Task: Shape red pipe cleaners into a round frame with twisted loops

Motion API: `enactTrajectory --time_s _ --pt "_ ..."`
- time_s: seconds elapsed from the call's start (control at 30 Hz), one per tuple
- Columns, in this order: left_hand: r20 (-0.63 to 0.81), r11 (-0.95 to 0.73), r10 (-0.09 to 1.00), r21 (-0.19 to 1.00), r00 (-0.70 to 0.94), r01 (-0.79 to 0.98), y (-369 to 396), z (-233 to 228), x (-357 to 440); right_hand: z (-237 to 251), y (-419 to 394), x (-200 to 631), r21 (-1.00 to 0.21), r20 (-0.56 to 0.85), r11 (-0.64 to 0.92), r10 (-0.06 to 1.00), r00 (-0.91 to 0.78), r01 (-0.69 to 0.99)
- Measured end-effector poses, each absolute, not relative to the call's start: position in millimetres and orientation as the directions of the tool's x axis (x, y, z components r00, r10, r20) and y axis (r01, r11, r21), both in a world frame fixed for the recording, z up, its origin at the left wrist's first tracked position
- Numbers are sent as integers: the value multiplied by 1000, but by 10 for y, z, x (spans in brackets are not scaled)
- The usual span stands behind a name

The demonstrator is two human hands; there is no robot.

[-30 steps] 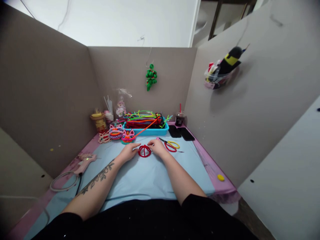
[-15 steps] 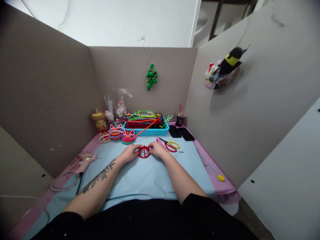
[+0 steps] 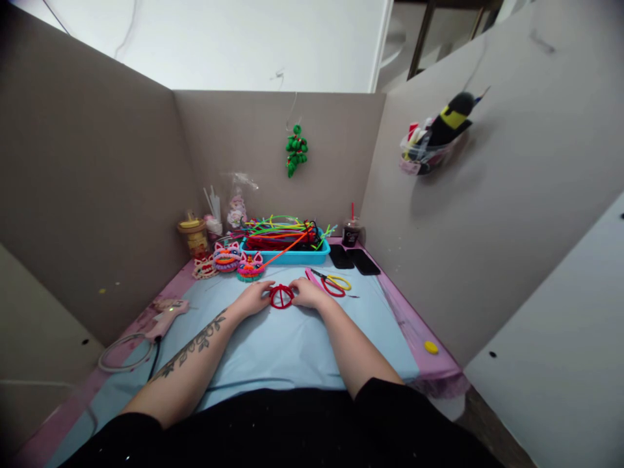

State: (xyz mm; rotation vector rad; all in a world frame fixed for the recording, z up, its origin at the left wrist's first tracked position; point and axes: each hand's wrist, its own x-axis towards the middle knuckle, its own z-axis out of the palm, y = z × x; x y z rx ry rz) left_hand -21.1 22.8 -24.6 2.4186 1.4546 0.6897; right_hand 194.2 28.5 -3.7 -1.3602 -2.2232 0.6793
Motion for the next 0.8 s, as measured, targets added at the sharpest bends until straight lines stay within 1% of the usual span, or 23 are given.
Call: enactTrajectory --time_s 0.23,0.43,0.63,0.8 --pt "259 -463 886 436 385 772 210 -229 -204 -40 281 1934 -688 136 381 904 -406 617" --pt "255 -464 885 424 389 778 183 -196 -199 -76 268 1898 -790 72 297 914 -400 536" --pt "220 -442 897 438 383 783 194 -195 -199 -50 246 1884 -742 38 309 906 -423 595" --pt "181 -413 910 452 372 790 191 -175 -194 -3 202 1848 -701 -28 274 912 -410 658"
